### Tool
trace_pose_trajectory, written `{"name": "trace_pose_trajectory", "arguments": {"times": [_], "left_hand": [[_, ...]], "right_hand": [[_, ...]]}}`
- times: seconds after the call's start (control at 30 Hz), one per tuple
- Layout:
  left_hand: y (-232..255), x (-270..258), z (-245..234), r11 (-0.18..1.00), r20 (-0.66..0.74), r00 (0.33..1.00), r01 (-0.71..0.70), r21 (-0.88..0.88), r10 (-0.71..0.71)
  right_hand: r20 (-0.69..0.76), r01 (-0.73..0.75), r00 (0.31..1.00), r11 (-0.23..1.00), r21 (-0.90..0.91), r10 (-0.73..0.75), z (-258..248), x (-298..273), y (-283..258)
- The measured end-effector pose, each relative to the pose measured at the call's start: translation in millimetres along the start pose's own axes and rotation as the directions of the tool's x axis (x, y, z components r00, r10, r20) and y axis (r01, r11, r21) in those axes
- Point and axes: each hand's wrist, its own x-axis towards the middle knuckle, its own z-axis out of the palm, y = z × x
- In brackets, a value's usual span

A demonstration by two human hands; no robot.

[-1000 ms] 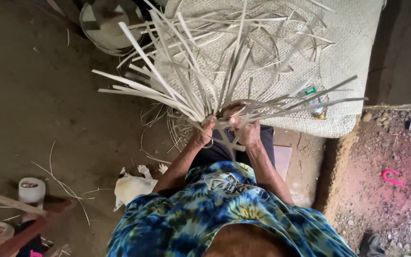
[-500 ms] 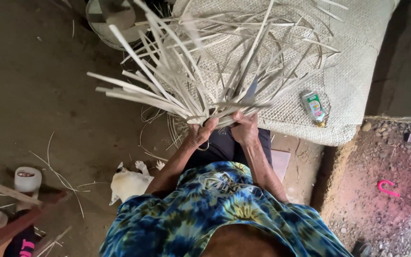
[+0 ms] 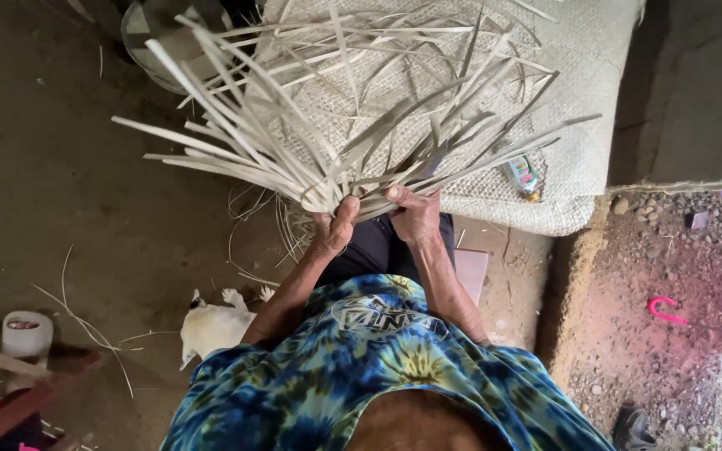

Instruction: Stripping and splitting long plant fibers using a knife to prepare them for weaving.

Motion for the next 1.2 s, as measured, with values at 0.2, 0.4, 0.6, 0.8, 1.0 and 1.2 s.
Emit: {"name": "trace_pose_trajectory", "arguments": {"times": [0.2,0.4,0.6,0.8,1.0,1.2], "left_hand": [[-20,-44,11,0.986,-0.017,0.990,0.136,-0.100,-0.138],[6,-10,-9,0.761,0.317,0.832,0.549,-0.347,-0.455],[-40,-49,4,0.909,0.032,0.940,-0.337,0.246,0.340],[-17,-17,6,0.716,-0.012,0.871,-0.396,0.574,0.491],[-21,-20,2,0.636,0.088,0.861,-0.435,0.638,0.500],[7,4,-10,0.984,-0.015,0.984,0.179,-0.019,-0.180]], "right_hand": [[0.018,0.091,0.996,0.994,0.058,-0.092,65,-25,-47],[0.063,0.086,0.994,0.996,0.012,-0.087,65,-29,-53],[0.053,0.075,0.996,0.997,0.010,-0.075,54,-34,-47],[0.127,0.069,0.989,0.997,0.031,-0.072,37,-28,-36],[0.131,0.034,0.991,0.999,0.041,-0.039,41,-36,-53],[0.190,0.060,0.982,0.973,-0.225,-0.017,17,-46,-106]]}}
